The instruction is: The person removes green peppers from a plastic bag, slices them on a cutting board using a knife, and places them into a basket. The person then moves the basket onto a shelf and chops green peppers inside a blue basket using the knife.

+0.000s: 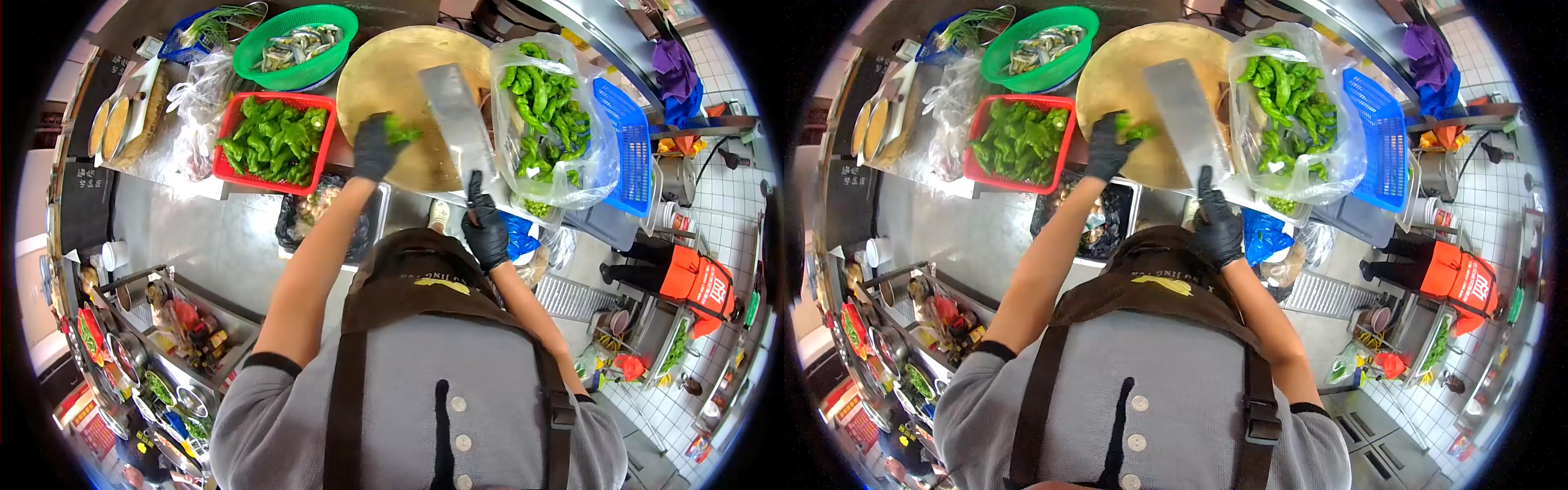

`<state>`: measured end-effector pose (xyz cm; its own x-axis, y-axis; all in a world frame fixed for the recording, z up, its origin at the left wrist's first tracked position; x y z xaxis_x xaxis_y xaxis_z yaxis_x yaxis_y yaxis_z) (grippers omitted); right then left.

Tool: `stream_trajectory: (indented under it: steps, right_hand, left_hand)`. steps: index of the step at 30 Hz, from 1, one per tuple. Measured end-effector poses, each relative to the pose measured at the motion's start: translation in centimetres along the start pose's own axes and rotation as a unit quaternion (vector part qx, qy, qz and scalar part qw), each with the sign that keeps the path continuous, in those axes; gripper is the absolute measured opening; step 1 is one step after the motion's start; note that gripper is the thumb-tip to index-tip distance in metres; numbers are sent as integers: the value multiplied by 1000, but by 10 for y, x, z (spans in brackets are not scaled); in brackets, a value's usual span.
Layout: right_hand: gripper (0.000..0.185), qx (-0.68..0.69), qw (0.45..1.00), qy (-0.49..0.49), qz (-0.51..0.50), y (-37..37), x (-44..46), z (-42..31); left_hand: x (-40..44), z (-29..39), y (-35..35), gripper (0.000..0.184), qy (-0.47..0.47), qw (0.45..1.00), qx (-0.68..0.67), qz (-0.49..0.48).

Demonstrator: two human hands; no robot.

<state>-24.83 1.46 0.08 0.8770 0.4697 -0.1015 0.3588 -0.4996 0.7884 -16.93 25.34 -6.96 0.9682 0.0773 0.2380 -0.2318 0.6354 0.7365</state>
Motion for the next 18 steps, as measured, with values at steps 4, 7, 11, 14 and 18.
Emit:
stream_trajectory:
  steps: [4,7,11,14,18]
  right_hand:
    - [79,32,998,-44,21,5,1,19]
    - [74,45,998,-47,7,6,-2,15]
    - [73,50,999,-6,-8,0,-7,29]
    - [73,19,1000,8,-6,7,-3,26]
    - [75,-15,1000,6,-26,6,9,34]
  left_hand:
    - [22,0,-42,33,-31,979,157,-123]
    - [8,-17,12,31,17,992,104,-63]
    - [-16,-70,142,33,44,972,218,75]
    - [-7,-135,188,45,86,941,323,41]
    - [-31,-199,148,66,90,922,346,-148]
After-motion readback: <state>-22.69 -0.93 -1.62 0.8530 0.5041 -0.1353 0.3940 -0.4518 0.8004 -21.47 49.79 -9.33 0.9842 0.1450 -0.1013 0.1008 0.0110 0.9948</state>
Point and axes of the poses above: each hand's wrist, its own x-axis towards the middle knuckle, its own y-axis out of the back of the hand, z = x × y, the point moved 8 cm from there along x, towards the middle knuckle, and after that the axes turned 12 degrees about -z, right-handed, at the moved point
